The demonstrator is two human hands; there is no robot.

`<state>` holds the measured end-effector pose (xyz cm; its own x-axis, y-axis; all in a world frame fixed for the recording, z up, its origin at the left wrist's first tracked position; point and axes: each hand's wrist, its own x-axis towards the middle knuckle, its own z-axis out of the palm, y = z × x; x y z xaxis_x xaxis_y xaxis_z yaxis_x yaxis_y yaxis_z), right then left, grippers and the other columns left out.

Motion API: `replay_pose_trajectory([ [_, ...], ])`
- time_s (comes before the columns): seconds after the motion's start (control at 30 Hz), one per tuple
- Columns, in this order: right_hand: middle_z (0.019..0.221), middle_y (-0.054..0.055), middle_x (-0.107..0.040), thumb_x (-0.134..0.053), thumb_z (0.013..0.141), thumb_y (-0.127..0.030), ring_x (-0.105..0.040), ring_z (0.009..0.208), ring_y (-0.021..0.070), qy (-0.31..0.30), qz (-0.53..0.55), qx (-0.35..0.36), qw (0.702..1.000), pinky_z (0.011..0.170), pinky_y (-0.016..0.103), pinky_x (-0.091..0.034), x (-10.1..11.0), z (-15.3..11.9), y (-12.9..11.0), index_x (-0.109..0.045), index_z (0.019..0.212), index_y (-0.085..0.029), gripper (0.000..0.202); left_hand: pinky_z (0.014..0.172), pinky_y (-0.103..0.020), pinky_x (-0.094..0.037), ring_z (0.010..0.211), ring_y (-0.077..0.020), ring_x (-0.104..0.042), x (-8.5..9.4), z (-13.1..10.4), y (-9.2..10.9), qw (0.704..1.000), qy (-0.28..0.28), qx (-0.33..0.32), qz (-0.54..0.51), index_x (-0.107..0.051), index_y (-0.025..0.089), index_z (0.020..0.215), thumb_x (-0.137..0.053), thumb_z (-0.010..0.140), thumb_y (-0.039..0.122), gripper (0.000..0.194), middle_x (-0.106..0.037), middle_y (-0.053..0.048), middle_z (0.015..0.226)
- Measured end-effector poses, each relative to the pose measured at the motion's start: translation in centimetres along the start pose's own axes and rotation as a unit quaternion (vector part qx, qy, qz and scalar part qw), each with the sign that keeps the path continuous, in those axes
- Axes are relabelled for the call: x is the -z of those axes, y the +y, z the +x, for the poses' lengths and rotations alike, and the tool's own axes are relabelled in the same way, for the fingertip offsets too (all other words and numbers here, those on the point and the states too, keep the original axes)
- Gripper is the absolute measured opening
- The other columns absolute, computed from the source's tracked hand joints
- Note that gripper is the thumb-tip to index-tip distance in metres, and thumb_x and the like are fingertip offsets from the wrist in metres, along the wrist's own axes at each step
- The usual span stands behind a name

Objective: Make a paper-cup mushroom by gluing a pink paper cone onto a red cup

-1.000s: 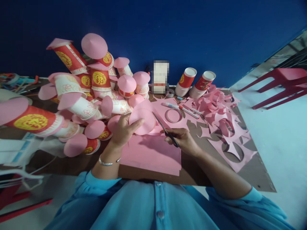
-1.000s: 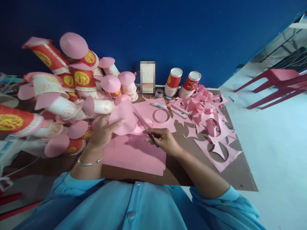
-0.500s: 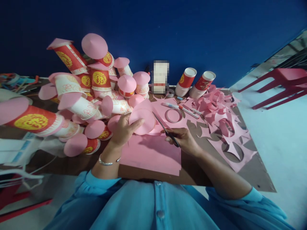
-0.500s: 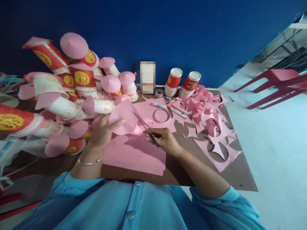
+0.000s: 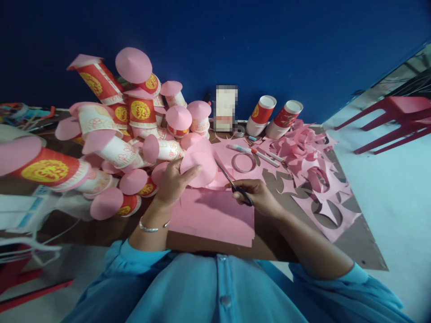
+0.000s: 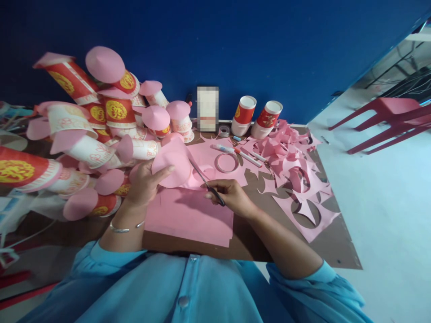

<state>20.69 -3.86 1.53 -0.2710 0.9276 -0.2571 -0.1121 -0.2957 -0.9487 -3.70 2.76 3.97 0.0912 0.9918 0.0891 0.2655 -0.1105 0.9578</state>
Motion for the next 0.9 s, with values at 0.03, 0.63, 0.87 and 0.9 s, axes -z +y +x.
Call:
replay_pose_trajectory([
  [0.03, 0.058, -0.004, -0.052, -0.091, 0.066, -0.058, -0.043, 0.054, 0.0081, -0.004, 0.003, 0.0, 1.0, 0.052, 0.024, -0.035, 0.1, 0.0, 0.0, -0.079, 0.101, -0.01, 0.061, 0.073, -0.03, -0.055, 0.077, -0.021, -0.068, 0.0, 0.0, -0.1, 1.0, 0.003, 0.005, -0.009, -0.072, 0.017, 0.08, -0.079, 0.077, 0.046, 0.03, -0.074, -0.002, 0.078],
  [0.63, 0.064, 0.001, -0.062, -0.089, 0.071, -0.058, -0.054, 0.056, 0.0107, -0.084, -0.11, -0.017, 0.99, 0.053, 0.024, -0.045, 3.6, -1.2, -4.2, -0.077, 0.092, -0.012, 0.053, 0.078, -0.031, -0.057, 0.082, -0.0219, -0.07, -0.1, -0.3, 0.9, 0.998, 0.057, 0.008, -0.005, -0.072, 0.017, 0.087, -0.078, 0.076, 0.044, 0.03, -0.076, -0.003, 0.086],
  [0.87, 0.066, 0.001, -0.062, -0.089, 0.071, -0.058, -0.054, 0.058, 0.0109, -0.081, -0.095, -0.005, 0.992, 0.055, 0.025, -0.047, 3.1, -1.2, -3.9, -0.077, 0.094, -0.012, 0.053, 0.074, -0.033, -0.057, 0.075, -0.0207, -0.066, -0.1, -0.2, 0.5, 1.0, -0.021, 0.005, 0.005, -0.069, 0.018, 0.076, -0.078, 0.076, 0.046, 0.029, -0.071, -0.002, 0.075],
  [0.9, 0.067, 0.001, -0.062, -0.09, 0.07, -0.057, -0.054, 0.058, 0.0105, -0.082, -0.092, -0.006, 0.992, 0.055, 0.025, -0.047, 3.0, -1.1, -3.7, -0.077, 0.094, -0.012, 0.053, 0.075, -0.033, -0.057, 0.076, -0.0209, -0.066, -0.2, -0.2, 0.5, 0.999, -0.033, 0.002, 0.003, -0.069, 0.018, 0.077, -0.078, 0.076, 0.046, 0.029, -0.071, -0.002, 0.076],
])
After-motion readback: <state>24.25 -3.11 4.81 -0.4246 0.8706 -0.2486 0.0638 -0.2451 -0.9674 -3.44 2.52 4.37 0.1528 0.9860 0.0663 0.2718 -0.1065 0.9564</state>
